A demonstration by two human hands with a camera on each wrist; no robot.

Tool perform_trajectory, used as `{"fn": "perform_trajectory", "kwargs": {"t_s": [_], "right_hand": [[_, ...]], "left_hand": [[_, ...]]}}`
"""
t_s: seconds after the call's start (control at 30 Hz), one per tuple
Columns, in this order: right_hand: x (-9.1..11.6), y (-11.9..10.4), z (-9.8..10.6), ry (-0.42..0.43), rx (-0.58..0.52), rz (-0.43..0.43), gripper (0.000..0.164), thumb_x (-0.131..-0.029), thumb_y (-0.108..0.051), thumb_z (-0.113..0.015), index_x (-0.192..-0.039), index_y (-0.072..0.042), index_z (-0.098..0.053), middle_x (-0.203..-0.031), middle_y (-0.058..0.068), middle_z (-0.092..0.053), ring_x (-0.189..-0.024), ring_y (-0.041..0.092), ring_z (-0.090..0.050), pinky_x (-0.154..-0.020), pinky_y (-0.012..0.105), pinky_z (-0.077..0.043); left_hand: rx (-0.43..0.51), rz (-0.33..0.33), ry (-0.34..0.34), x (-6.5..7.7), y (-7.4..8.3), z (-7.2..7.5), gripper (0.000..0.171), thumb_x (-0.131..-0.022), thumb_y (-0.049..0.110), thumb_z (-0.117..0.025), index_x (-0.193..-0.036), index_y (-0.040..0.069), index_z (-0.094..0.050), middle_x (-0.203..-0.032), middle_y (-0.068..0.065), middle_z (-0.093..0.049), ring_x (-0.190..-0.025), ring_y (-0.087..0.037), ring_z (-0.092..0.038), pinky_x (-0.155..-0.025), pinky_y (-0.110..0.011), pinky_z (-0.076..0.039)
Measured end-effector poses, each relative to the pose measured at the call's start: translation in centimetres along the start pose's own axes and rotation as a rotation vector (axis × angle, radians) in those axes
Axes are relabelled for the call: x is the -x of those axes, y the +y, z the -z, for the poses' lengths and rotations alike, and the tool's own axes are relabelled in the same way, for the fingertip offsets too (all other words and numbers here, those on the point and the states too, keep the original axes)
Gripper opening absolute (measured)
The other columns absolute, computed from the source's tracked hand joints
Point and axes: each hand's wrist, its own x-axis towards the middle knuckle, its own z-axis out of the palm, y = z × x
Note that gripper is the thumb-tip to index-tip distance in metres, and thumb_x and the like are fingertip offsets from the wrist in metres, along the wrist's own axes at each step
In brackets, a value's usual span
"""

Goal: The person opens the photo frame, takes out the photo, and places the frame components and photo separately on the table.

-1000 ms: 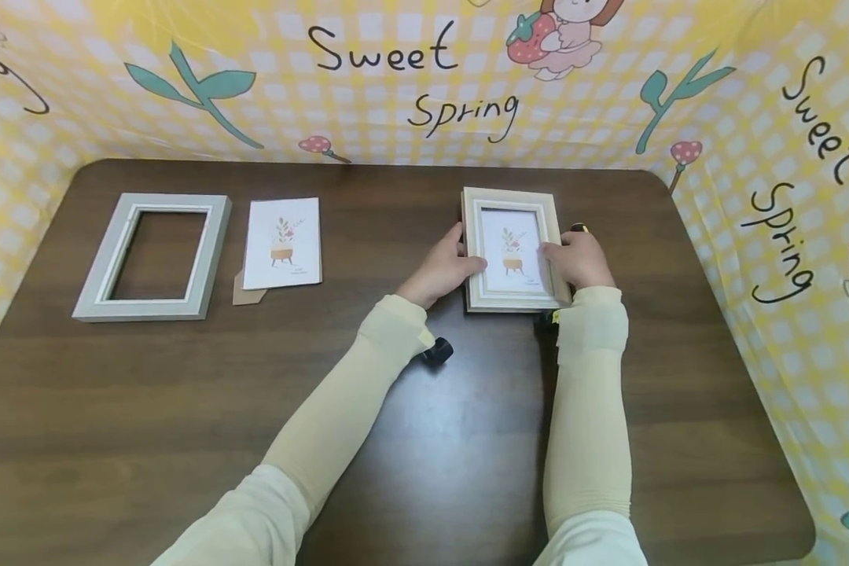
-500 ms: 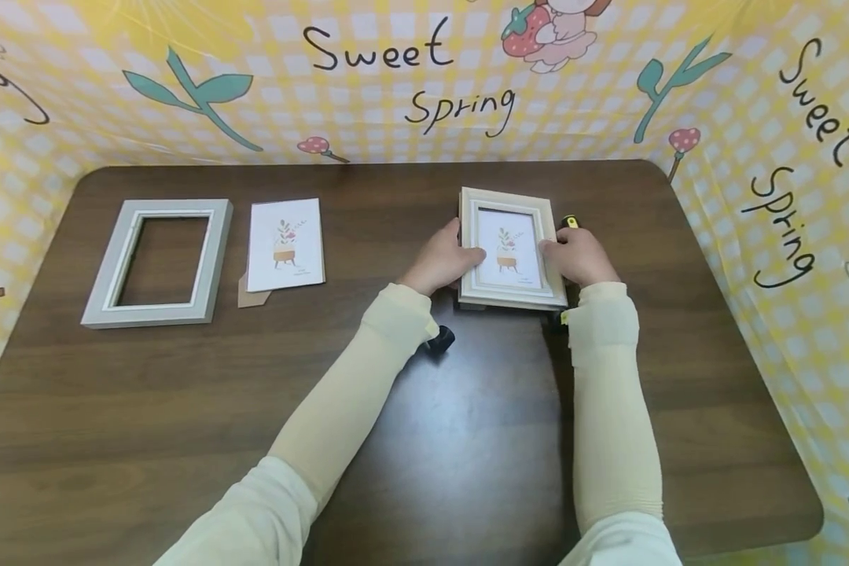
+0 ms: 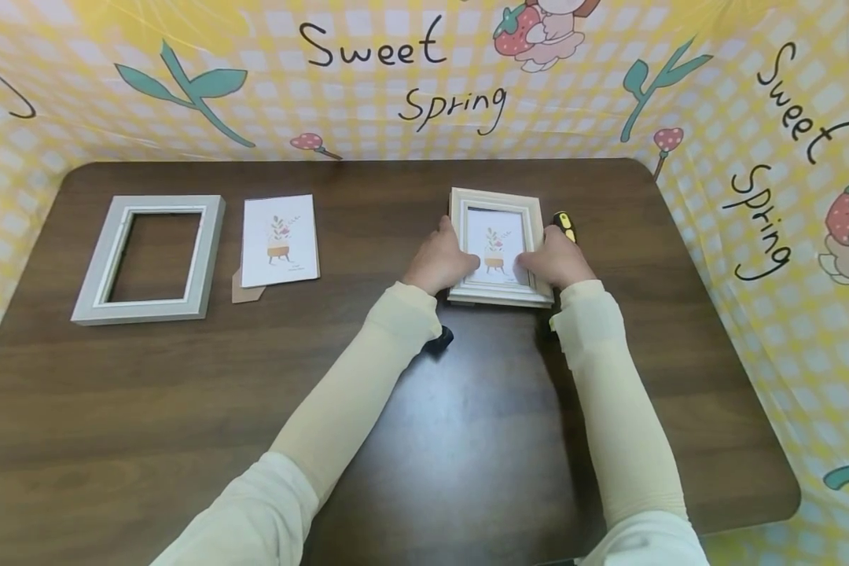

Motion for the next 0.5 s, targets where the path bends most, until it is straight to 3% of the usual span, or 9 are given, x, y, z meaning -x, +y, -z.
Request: {"fn": "perform_trajectory", "kwargs": {"t_s": [0.33,0.5], "right_hand": [[1.2,0.0,0.5,0.121,-0.063,0.006,0.066,-0.098,-0.04,-0.059,-0.136,0.009,-0.035,-0.121,0.029,-0.051,-0.107,0.04,-0.053,-0.092,0.055,-0.045],[1.3,0.1,0.5,0.164,-0.101,-0.007,0.065,-0.098,-0.035,-0.059,-0.138,0.011,-0.035,-0.123,0.029,-0.052,-0.107,0.039,-0.054,-0.092,0.053,-0.047]], "left_hand": [[0.015,-0.046,0.07,0.8,0.7,-0.2,0.085,-0.096,0.034,-0.064,-0.159,0.006,-0.014,-0.144,-0.019,-0.045,-0.123,-0.031,-0.052,-0.1,-0.045,-0.043],[0.02,-0.081,0.107,1.1,0.9,-0.2,0.08,-0.096,0.032,-0.063,-0.157,0.006,-0.019,-0.137,-0.018,-0.051,-0.117,-0.031,-0.055,-0.097,-0.044,-0.044]]}}
